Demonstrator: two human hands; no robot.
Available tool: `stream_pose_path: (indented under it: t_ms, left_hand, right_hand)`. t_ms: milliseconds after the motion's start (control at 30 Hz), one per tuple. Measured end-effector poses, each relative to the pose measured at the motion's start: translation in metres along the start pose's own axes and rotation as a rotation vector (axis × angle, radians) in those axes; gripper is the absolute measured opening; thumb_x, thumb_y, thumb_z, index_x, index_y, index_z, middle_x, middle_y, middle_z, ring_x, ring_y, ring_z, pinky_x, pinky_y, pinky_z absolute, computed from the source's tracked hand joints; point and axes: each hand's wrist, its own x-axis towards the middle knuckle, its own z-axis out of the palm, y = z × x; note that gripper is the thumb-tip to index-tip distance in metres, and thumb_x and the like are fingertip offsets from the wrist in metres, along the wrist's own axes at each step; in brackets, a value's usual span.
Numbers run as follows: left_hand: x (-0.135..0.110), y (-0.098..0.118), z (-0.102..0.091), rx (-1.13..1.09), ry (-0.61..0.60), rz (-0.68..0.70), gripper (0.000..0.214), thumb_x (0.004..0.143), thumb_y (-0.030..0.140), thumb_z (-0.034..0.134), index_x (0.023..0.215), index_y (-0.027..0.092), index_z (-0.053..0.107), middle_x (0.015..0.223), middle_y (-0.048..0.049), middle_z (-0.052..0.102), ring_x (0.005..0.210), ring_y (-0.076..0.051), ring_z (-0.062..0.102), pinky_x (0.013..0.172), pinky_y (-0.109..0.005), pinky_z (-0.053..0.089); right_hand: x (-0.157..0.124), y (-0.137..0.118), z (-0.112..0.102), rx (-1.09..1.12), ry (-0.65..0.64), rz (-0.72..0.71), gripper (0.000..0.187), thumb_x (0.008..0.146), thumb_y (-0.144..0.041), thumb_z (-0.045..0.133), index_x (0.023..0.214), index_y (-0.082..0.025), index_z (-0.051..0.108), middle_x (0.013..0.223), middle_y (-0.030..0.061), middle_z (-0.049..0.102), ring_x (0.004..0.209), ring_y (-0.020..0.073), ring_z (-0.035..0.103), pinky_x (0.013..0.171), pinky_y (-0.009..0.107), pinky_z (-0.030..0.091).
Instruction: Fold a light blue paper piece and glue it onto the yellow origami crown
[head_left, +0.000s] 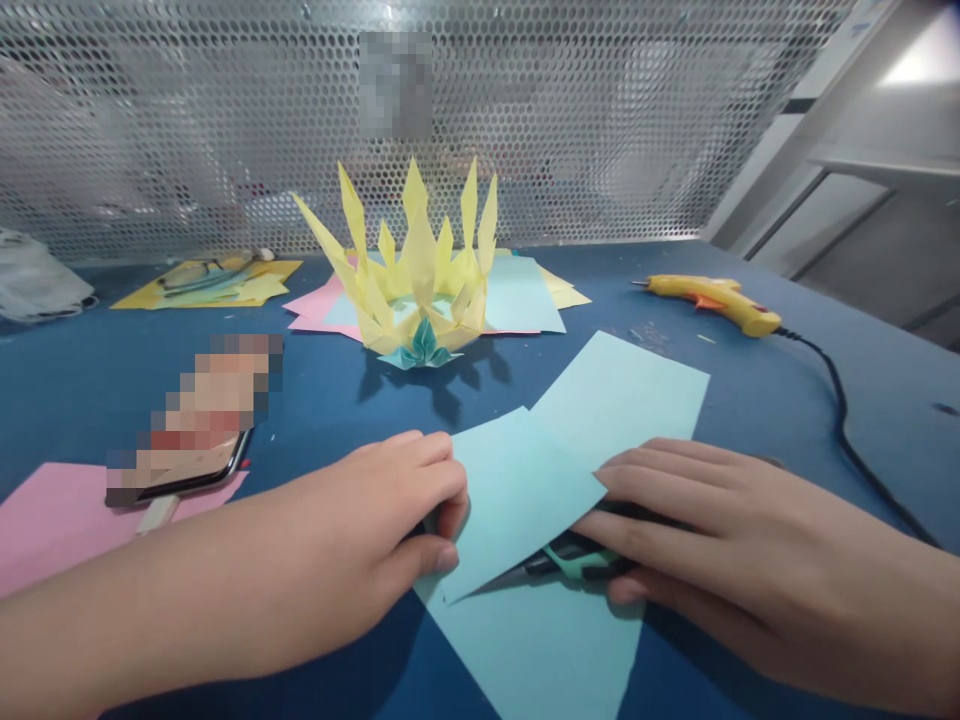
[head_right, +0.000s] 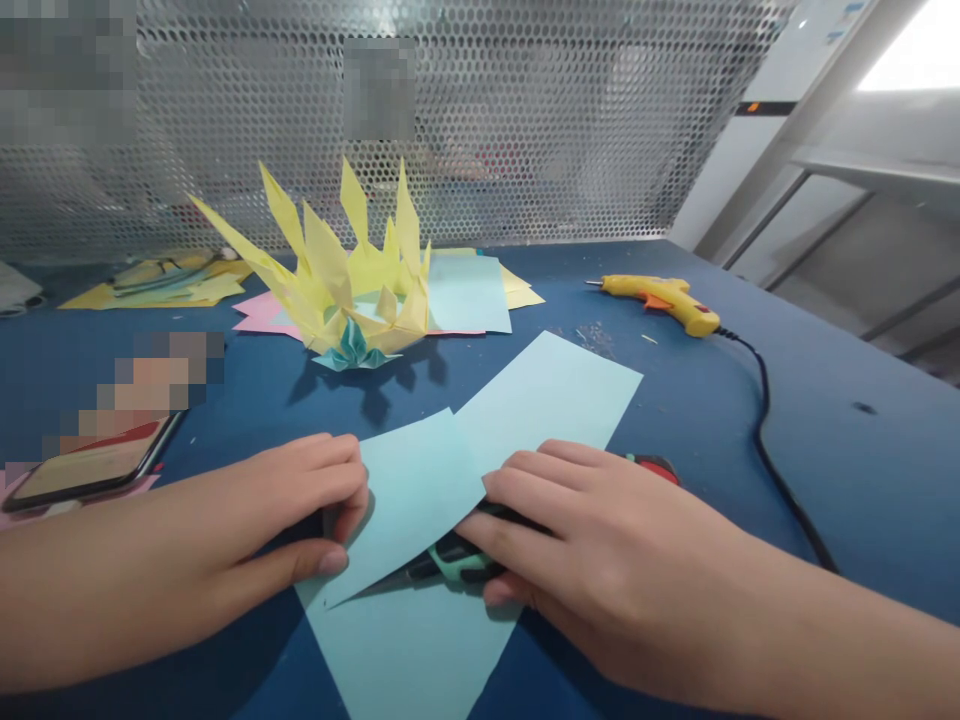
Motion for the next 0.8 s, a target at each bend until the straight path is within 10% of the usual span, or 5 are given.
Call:
stream_pose_path:
  t_ms: [800]
  left_hand:
    - [0.0014,0.0013,0.0,0.002,-0.017,-0.021,0.013,0.09,0.03,0.048,0.078,0.027,0.049,0.086,0.0053,0.054,0.07,-0.014,0.049,0.061,-0.026,0.038]
  right_hand:
    - [0.0002,0.001,-0.0017,0.009,-0.031,-0.009,0.034,0.099,-0.025,0.033,0.098,-0.017,0.066,0.083,0.0088,0.065,0.073,0.0204,0.062,0.067,0.034,0.049]
